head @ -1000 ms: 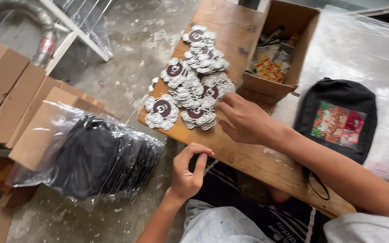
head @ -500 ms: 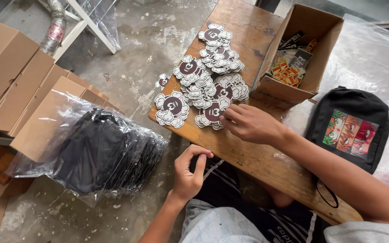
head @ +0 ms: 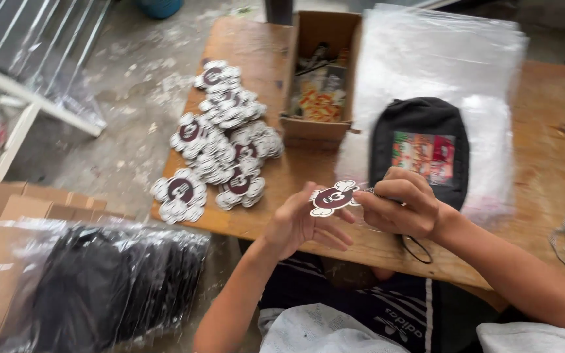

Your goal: The person attaches clips to patches, places the patches inside a small black bag, and then seals the bag inside a plastic pouch.

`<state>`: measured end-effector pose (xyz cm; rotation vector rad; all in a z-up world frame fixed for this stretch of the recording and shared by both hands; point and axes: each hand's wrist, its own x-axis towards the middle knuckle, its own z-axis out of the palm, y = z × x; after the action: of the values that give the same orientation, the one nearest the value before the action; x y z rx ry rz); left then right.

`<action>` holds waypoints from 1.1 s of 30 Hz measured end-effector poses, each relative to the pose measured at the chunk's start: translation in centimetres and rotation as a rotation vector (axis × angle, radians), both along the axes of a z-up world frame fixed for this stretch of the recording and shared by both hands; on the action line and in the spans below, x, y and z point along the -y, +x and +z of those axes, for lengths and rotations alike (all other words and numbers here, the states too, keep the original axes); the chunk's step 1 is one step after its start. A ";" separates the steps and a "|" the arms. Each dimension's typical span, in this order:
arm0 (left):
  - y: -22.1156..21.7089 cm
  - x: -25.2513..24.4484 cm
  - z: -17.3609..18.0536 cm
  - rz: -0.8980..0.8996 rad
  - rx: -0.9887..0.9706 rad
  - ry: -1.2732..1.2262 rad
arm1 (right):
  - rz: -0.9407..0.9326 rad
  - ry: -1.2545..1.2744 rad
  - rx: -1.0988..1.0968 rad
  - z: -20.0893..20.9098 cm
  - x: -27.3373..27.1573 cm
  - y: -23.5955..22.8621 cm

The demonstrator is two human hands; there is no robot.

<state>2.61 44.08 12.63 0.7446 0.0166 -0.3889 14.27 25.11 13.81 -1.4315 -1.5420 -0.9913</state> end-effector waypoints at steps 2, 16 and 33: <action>3.2 2.0 -0.1 -0.016 0.006 -0.054 | -0.108 0.022 -0.035 0.5 2.5 0.1; 14.8 11.8 1.7 0.136 0.641 0.736 | -0.487 0.158 -0.619 2.6 12.5 8.2; 14.3 11.4 -1.2 0.504 1.195 1.133 | -0.516 0.040 -1.032 -1.1 11.2 3.7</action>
<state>16.94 32.64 11.43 1.9408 -0.7404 0.6739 18.01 13.93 12.67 -1.9105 -0.4062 -0.3814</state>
